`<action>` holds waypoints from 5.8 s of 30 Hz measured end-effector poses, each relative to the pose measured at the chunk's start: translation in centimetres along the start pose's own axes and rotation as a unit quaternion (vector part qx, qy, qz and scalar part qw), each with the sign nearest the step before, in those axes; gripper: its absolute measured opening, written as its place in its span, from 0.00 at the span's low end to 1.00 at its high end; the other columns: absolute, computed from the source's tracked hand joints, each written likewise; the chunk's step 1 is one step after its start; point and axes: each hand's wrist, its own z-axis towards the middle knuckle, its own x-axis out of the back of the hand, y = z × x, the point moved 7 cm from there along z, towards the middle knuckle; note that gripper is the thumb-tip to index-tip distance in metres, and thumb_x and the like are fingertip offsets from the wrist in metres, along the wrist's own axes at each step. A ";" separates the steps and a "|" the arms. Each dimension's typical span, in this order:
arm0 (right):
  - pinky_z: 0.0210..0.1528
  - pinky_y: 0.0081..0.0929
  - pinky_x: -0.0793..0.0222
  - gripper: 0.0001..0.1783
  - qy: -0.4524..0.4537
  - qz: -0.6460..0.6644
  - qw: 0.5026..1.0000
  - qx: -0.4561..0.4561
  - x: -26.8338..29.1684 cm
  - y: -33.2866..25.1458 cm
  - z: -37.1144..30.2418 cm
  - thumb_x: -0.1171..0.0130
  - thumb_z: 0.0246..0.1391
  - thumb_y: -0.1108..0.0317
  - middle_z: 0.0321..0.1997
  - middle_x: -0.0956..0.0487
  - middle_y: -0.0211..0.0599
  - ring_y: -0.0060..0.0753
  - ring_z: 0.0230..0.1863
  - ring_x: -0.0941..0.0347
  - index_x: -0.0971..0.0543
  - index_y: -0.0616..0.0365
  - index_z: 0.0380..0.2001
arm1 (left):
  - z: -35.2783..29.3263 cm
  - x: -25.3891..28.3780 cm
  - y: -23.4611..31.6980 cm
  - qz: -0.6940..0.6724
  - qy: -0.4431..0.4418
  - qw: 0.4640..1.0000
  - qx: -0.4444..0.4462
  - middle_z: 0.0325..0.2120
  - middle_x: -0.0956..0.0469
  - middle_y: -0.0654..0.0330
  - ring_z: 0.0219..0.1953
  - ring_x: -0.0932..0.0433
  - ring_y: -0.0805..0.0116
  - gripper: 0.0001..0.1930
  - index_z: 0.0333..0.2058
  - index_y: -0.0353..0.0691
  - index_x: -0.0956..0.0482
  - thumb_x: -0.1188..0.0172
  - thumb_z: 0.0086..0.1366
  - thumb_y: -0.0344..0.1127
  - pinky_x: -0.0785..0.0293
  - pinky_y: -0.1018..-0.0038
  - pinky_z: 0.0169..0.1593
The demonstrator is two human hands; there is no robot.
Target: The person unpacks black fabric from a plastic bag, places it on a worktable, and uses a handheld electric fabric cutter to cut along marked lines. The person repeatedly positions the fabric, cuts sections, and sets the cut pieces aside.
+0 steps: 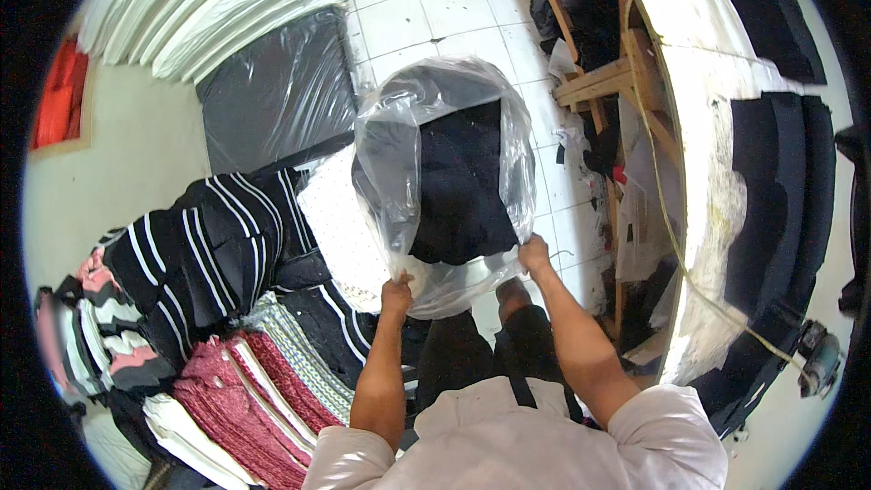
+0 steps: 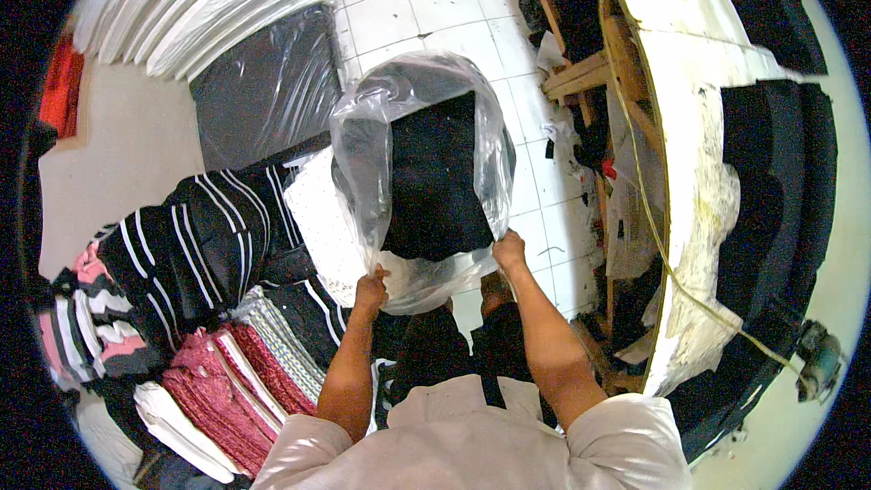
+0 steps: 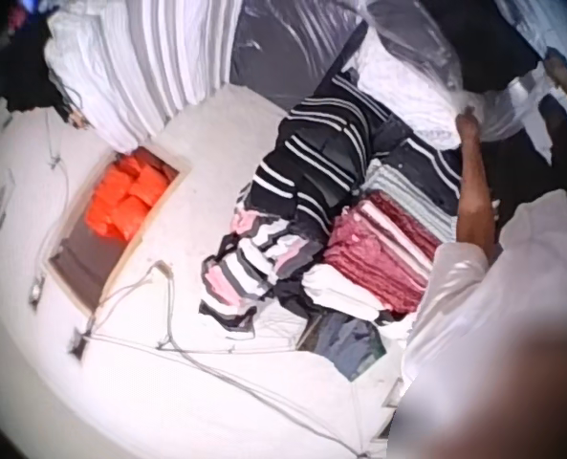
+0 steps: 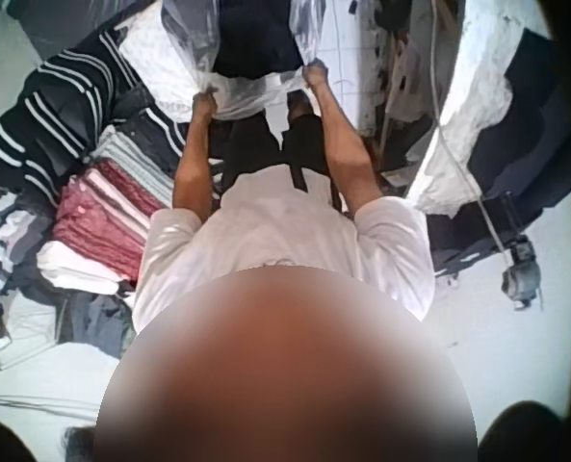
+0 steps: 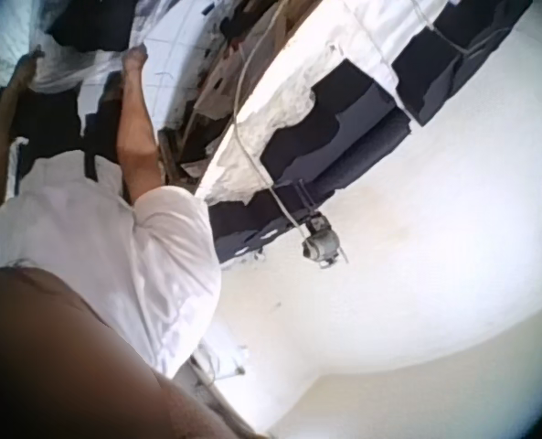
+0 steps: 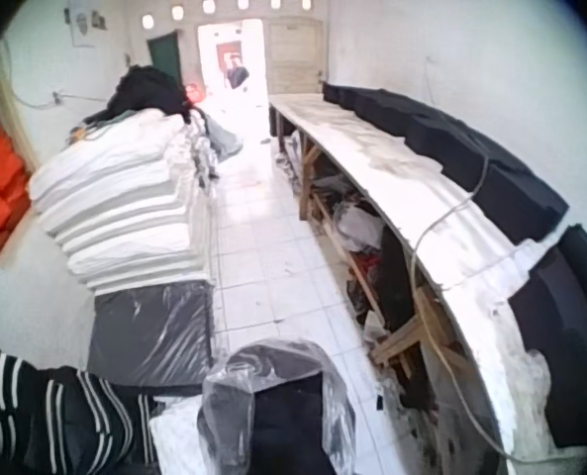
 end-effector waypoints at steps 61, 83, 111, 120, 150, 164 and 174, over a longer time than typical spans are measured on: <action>0.72 0.48 0.34 0.55 0.360 0.588 0.644 -0.330 72.5 34.5 -14.4 0.44 0.64 0.32 0.67 0.26 0.62 0.56 0.66 0.26 0.39 0.77 0.71 | -52.9 -74.1 51.5 -0.095 -0.190 0.977 0.012 0.68 0.32 0.45 0.68 0.32 0.52 0.41 0.68 0.22 0.36 0.31 0.71 0.50 0.39 0.59 0.73; 0.69 0.35 0.35 0.47 0.458 0.526 0.694 -0.178 98.8 46.9 4.7 0.41 0.68 0.38 0.65 0.22 0.48 0.37 0.65 0.27 0.29 0.77 0.67 | -51.4 -105.6 71.1 0.232 -0.177 0.860 -0.420 0.72 0.78 0.14 0.79 0.74 0.26 0.77 0.65 0.00 0.74 0.42 0.63 0.79 0.76 0.48 0.80; 0.51 0.44 0.19 0.34 0.579 0.079 0.735 -0.345 88.0 51.7 -41.3 0.36 0.64 0.48 0.44 0.13 0.54 0.56 0.48 0.14 0.25 0.65 0.61 | -55.9 -66.0 31.0 0.491 -0.621 0.500 -0.351 0.46 0.17 0.60 0.41 0.21 0.71 0.26 0.67 0.38 0.26 0.34 0.75 0.38 0.23 0.77 0.45; 0.64 0.45 0.23 0.41 0.447 0.158 0.767 -0.432 91.4 50.6 -37.1 0.37 0.61 0.62 0.61 0.19 0.61 0.60 0.62 0.20 0.39 0.71 0.71 | -36.5 -45.7 43.0 0.709 -0.332 0.432 -0.447 0.36 0.11 0.53 0.39 0.12 0.60 0.12 0.47 0.44 0.11 0.31 0.68 0.39 0.17 0.65 0.45; 0.56 0.33 0.27 0.31 0.538 0.190 0.776 -0.269 84.1 44.8 -39.6 0.29 0.61 0.63 0.52 0.19 0.46 0.39 0.52 0.23 0.27 0.68 0.61 | -101.1 -112.8 46.0 0.274 -0.663 -0.085 -0.692 0.63 0.26 0.53 0.65 0.27 0.56 0.31 0.59 0.39 0.22 0.29 0.54 0.29 0.27 0.62 0.67; 0.24 0.23 0.31 0.39 0.557 0.281 0.706 -0.336 83.8 44.5 -39.9 0.33 0.67 0.49 0.29 0.22 0.30 0.20 0.23 0.29 0.31 0.67 0.67 | -101.1 -111.8 43.8 0.179 -0.473 -0.283 -0.815 0.57 0.19 0.52 0.64 0.24 0.52 0.30 0.52 0.37 0.19 0.24 0.46 0.31 0.28 0.65 0.68; 0.54 0.45 0.26 0.20 0.640 -0.055 0.715 -0.277 83.0 43.0 -39.8 0.32 0.65 0.51 0.48 0.15 0.40 0.45 0.50 0.20 0.16 0.54 0.49 | -95.8 -122.7 44.6 0.354 -0.828 0.179 -0.396 0.61 0.23 0.56 0.65 0.25 0.59 0.27 0.60 0.40 0.22 0.33 0.61 0.33 0.27 0.59 0.67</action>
